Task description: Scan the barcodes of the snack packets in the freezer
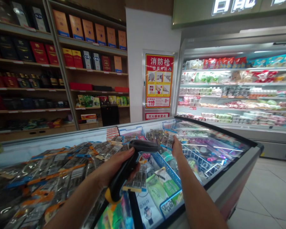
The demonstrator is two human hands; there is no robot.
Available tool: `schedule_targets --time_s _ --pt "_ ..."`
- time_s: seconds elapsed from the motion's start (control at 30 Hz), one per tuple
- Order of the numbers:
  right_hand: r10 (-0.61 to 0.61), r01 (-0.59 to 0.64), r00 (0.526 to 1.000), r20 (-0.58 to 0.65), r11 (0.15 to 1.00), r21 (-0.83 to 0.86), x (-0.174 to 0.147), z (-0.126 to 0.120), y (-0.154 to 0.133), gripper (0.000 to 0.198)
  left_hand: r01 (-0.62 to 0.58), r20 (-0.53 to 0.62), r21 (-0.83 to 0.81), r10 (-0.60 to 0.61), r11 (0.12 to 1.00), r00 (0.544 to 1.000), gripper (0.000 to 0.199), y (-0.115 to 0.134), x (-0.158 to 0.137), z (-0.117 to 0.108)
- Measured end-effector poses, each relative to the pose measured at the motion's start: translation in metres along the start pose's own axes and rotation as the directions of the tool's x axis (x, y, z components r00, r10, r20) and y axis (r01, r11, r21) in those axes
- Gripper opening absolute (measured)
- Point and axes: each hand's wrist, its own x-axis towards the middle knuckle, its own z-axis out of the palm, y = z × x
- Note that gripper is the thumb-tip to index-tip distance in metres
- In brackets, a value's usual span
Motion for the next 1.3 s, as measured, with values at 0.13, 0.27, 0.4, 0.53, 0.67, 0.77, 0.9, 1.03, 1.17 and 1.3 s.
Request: schedule_targets --time_s 0.13,0.27,0.4,0.53,0.67,0.77,0.9,1.03,1.17,1.3 --pt "0.087 -0.086 0.995 -0.049 0.996 0.014 -0.001 -0.001 -0.002 0.020 0.004 -0.055 -0.010 -0.004 1.000 0.998 0.039 -0.008 0.008 -0.005" --pt "0.122 -0.119 0.990 -0.075 0.992 0.034 0.002 -0.001 -0.002 0.022 -0.007 -0.085 -0.033 0.004 0.999 0.996 0.039 -0.014 0.015 -0.009" --pt "0.132 -0.128 0.989 -0.072 0.990 0.051 0.002 0.001 -0.004 0.024 0.019 -0.095 -0.032 -0.022 0.999 0.995 0.039 -0.018 0.019 -0.008" --pt "0.106 -0.101 0.992 -0.074 0.993 0.065 -0.005 0.007 -0.007 0.025 0.031 -0.120 -0.015 -0.032 0.999 0.992 0.039 -0.020 0.020 -0.007" --pt "0.099 -0.094 0.993 -0.070 0.993 0.070 -0.006 0.010 -0.008 0.027 0.048 -0.112 0.002 -0.048 0.999 0.993 0.040 -0.018 0.018 -0.006" --pt "0.107 -0.102 0.992 -0.072 0.992 0.075 -0.003 0.009 -0.007 0.026 0.091 -0.100 0.022 -0.089 0.996 0.991 0.040 -0.014 0.014 -0.002" --pt "0.098 -0.093 0.994 -0.052 0.992 0.084 -0.005 0.010 -0.008 0.025 0.076 -0.066 0.070 -0.072 0.995 0.995 0.041 -0.008 0.007 0.002" --pt "0.100 -0.097 0.994 -0.037 0.993 0.069 -0.011 0.013 -0.011 0.024 0.054 -0.093 0.076 -0.047 0.996 0.995 0.040 -0.004 0.002 0.004" --pt "0.093 -0.091 0.994 -0.052 0.995 0.037 -0.011 0.011 -0.010 0.024 0.060 -0.131 0.056 -0.052 0.997 0.990 0.039 -0.001 -0.001 0.005" --pt "0.054 -0.053 0.998 -0.044 0.998 0.014 -0.006 0.009 -0.005 0.024 0.074 -0.163 0.067 -0.063 0.995 0.985 0.042 0.002 -0.005 0.006"
